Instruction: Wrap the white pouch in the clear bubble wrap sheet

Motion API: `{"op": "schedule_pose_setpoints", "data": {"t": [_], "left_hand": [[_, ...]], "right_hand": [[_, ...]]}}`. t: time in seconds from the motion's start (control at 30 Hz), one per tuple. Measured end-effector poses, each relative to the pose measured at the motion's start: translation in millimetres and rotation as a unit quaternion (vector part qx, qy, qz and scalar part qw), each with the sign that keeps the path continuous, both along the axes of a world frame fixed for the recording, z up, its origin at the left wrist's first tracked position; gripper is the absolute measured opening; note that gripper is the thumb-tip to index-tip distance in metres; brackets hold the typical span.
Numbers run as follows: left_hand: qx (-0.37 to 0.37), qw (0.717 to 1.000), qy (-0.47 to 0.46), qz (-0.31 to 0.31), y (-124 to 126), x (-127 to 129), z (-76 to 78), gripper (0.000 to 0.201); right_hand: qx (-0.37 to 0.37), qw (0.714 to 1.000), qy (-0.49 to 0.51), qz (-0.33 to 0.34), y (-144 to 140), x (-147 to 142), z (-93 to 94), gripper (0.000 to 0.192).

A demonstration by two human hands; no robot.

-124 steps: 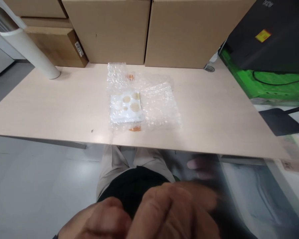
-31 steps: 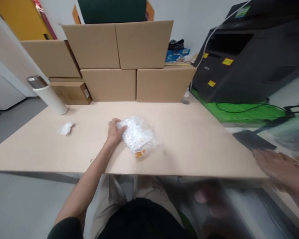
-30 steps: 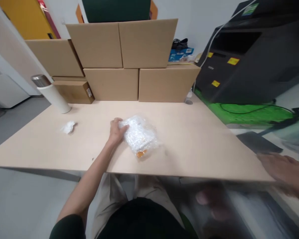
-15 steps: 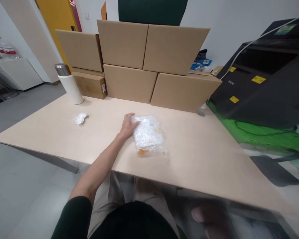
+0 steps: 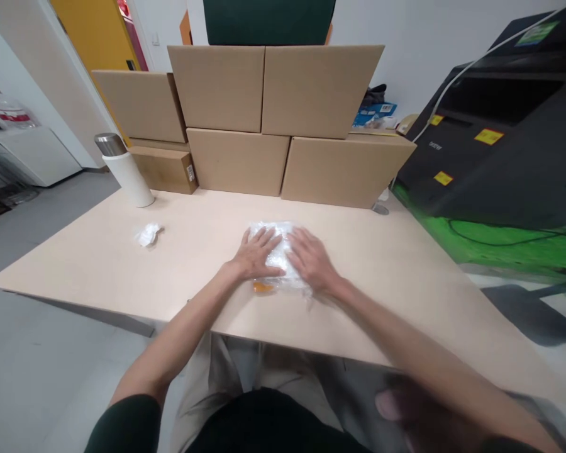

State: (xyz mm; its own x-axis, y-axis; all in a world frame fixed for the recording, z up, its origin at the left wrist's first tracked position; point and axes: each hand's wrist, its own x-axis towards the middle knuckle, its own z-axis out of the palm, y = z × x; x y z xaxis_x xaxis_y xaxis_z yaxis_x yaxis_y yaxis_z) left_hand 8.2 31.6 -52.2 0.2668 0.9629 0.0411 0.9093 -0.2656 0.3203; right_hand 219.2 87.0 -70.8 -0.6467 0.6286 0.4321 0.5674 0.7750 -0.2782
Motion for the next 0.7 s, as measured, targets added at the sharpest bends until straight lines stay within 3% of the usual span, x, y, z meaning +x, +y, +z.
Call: {"op": "schedule_pose_setpoints", "data": {"t": [0.07,0.13,0.33,0.57,0.7], "left_hand": [[-0.009,1.000,-0.002,-0.019,5,-8,0.2,0.104],[-0.004,0.999,-0.021,-0.027,8,-14,-3.3,0.110],[0.001,0.997,-0.069,-0.042,15,-24,-18.9,0.121],[-0.006,0.997,-0.068,-0.044,22,-30,-20.2,0.117],[0.044,0.997,-0.053,0.028,6,-23,-13.1,0.118]], "right_hand": [[-0.056,0.998,-0.017,-0.015,3,-31,-7.0,0.060],[-0.084,0.996,-0.015,-0.035,5,-42,-13.8,0.063],[-0.060,0.997,0.015,-0.055,9,-39,-30.1,0.065],[-0.059,0.996,0.023,-0.063,8,-49,-27.1,0.060],[-0.101,0.988,0.101,-0.054,10,-45,-27.2,0.061]]}}
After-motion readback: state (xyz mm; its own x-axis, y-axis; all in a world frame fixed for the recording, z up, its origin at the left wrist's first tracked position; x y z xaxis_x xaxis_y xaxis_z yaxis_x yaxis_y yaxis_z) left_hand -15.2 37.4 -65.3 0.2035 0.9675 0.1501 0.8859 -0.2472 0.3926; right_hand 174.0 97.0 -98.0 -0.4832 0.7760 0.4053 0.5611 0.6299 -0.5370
